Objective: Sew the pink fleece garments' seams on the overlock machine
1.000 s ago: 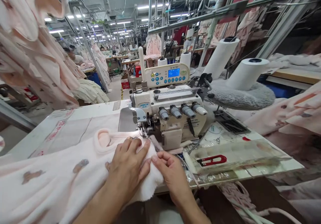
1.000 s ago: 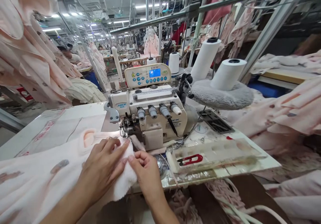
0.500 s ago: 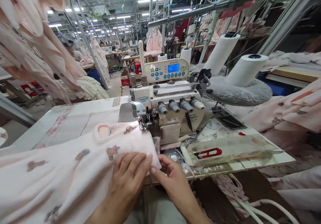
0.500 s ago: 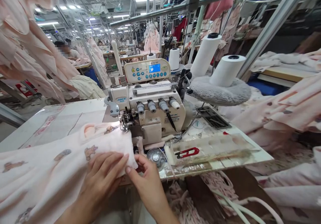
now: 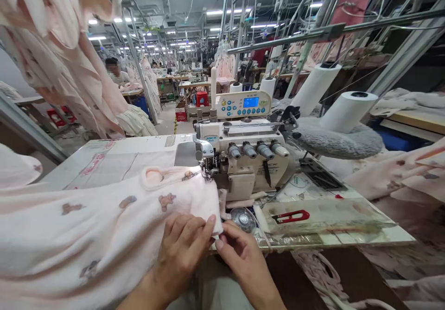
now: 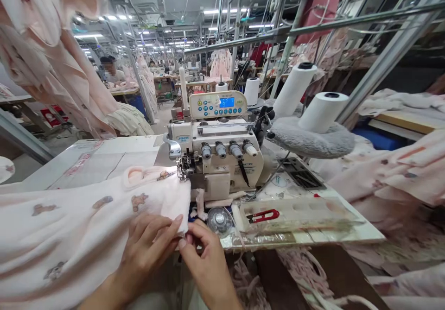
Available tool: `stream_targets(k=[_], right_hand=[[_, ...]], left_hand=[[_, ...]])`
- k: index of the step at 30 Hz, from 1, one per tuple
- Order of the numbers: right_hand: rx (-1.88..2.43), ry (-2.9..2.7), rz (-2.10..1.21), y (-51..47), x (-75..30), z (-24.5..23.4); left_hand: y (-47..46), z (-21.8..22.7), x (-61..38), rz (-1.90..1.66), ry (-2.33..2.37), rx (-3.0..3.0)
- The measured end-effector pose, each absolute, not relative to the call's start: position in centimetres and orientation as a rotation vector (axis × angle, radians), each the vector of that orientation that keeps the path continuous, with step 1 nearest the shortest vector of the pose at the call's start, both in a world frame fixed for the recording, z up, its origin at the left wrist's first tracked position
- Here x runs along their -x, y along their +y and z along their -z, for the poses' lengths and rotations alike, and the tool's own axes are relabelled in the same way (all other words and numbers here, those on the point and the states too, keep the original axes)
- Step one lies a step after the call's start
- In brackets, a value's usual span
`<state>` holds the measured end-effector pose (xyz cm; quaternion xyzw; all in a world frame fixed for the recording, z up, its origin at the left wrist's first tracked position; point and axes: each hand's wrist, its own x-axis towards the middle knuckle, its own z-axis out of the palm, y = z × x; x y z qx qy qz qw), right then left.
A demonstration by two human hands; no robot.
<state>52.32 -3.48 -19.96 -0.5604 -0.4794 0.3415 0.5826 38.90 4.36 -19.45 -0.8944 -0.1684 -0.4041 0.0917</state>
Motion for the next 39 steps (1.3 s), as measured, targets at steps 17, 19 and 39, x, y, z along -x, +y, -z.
stream_targets(k=[17,19,39], right_hand=[[1.254,-1.574,0.386,-2.1,-53.6,21.1],[1.262,-1.559,0.388,-2.2,-53.6,21.2],[1.503,-1.512,0.492,2.7,-56.1,18.5]], left_hand=[[12.1,14.5,-41.2,1.012,-1.145,2.976],[14.4,14.7,-41.8,0.825,-1.226,2.995],[22.8,14.9,-45.1,0.73,-1.366,2.956]])
